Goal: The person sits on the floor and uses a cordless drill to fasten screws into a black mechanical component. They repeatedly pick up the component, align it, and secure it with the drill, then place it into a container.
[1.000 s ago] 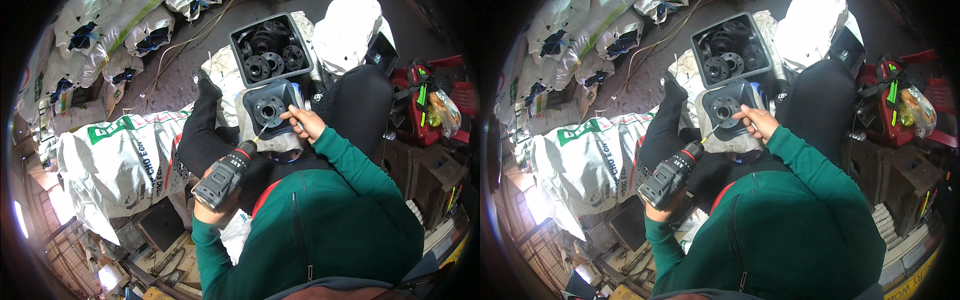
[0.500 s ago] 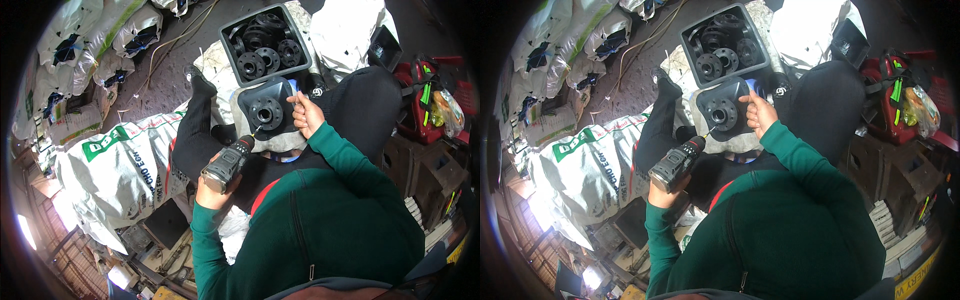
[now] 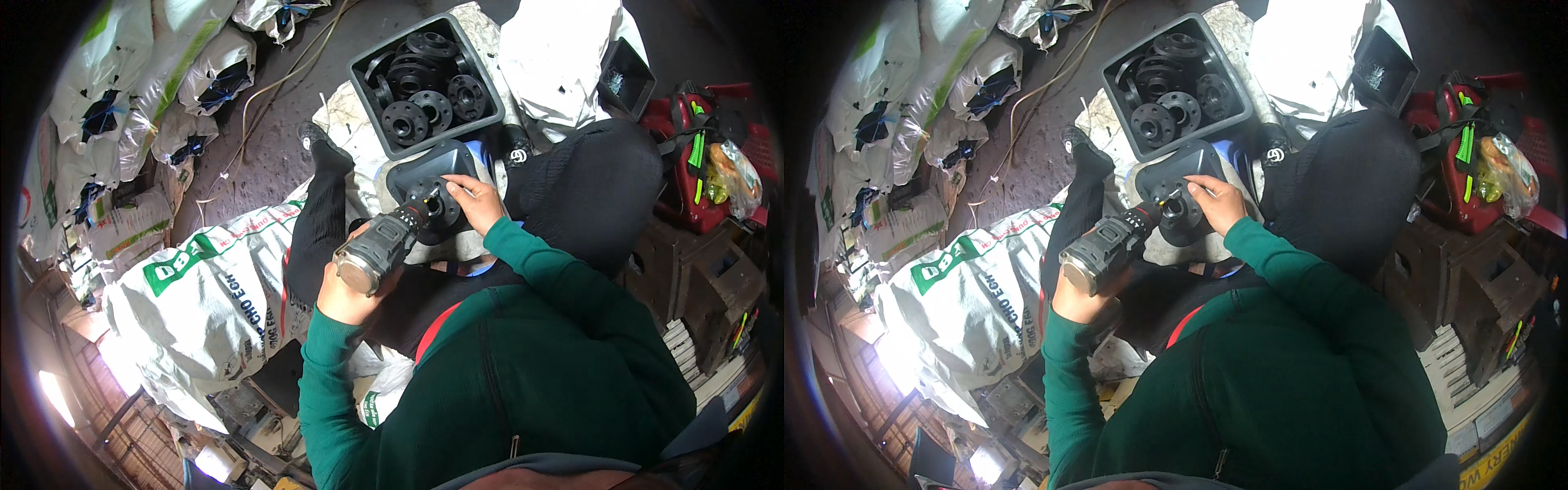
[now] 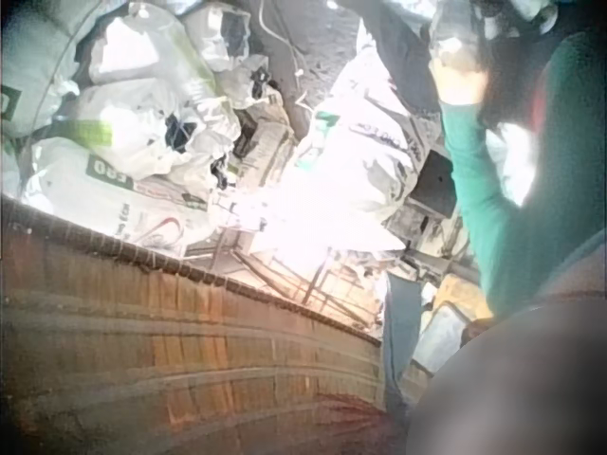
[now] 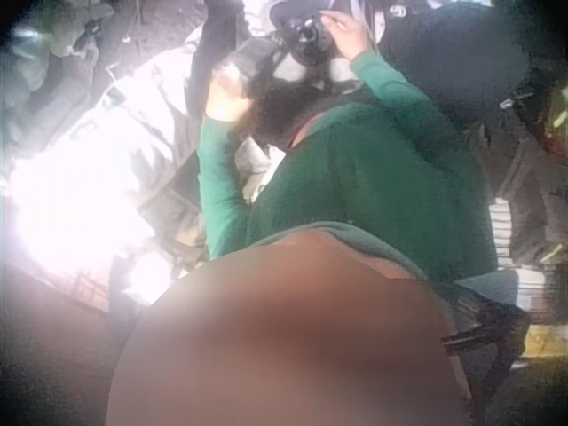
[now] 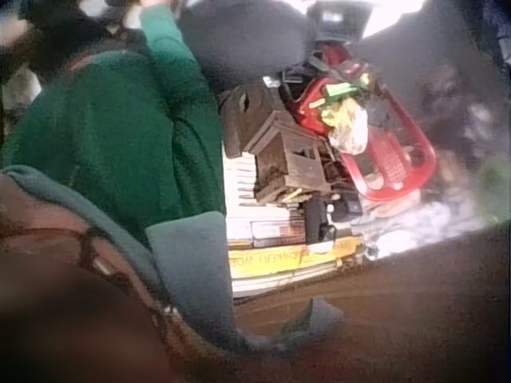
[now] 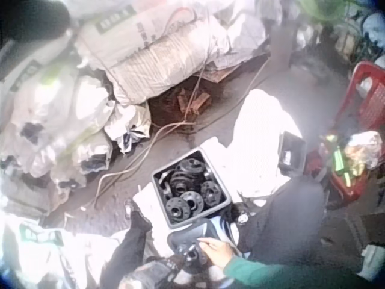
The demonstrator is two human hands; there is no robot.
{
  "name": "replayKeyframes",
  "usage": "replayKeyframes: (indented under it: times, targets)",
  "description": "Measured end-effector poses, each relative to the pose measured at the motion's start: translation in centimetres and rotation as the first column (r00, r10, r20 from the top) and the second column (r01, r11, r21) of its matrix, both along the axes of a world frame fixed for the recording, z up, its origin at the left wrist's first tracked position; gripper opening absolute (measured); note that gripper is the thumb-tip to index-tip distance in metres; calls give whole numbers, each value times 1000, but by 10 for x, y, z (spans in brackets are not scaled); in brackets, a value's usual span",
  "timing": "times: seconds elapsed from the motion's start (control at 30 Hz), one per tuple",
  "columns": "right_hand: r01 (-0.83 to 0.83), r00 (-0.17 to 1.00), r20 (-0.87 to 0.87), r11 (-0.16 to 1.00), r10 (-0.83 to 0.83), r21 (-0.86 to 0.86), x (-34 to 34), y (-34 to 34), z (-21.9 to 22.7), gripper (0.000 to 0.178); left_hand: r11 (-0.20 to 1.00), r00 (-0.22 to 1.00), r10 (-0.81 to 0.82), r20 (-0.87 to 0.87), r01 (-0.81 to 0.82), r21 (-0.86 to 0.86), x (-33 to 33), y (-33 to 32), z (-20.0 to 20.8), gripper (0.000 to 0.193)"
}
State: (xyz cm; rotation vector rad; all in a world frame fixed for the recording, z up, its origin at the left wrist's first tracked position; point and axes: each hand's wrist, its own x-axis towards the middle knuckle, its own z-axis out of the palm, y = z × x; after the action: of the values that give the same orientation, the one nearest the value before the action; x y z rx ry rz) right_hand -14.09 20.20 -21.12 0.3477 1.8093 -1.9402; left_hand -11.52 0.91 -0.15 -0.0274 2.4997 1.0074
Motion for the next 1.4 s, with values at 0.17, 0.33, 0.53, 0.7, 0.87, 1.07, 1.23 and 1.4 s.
replayKeyframes:
  times: [0.17, 0.33, 0.53, 0.7, 0.87, 1.07, 1.23, 1.4]
  targets:
    - [7, 996, 88, 1000, -10, 25, 1, 4, 10, 23, 990, 994, -106, 24, 108, -87, -22, 0, -6, 55]
    - [-5, 996, 91, 999, 2, 42, 5, 5, 0, 23, 998, 980, -61, 189, 55, 36, -54, 2, -1, 54]
    - [14, 998, 67, 986, -3, -164, 3, 4, -20, 22, 916, 910, -322, 262, 369, -156, -99, 6, 10, 42]
    - [-3, 998, 64, 982, 15, -189, 1, 5, -23, 15, 929, 899, -305, 316, 353, -107, -110, 8, 8, 43]
    - [29, 998, 62, 992, -22, -124, 5, 4, -19, 20, 897, 907, -392, 152, 414, -158, -92, 16, 3, 60]
    - [20, 987, 161, 992, 0, -123, 0, 4, -10, 18, 939, 935, -231, 269, 287, -190, -75, 36, 2, 56]
    - [-11, 988, 150, 995, 25, -96, 0, 5, -11, 18, 914, 929, -344, 134, 364, -180, -70, 38, -5, 47]
    - [-5, 998, 57, 995, 10, -102, -1, 5, -9, 20, 950, 958, -245, 147, 268, -163, -62, 30, -16, 52]
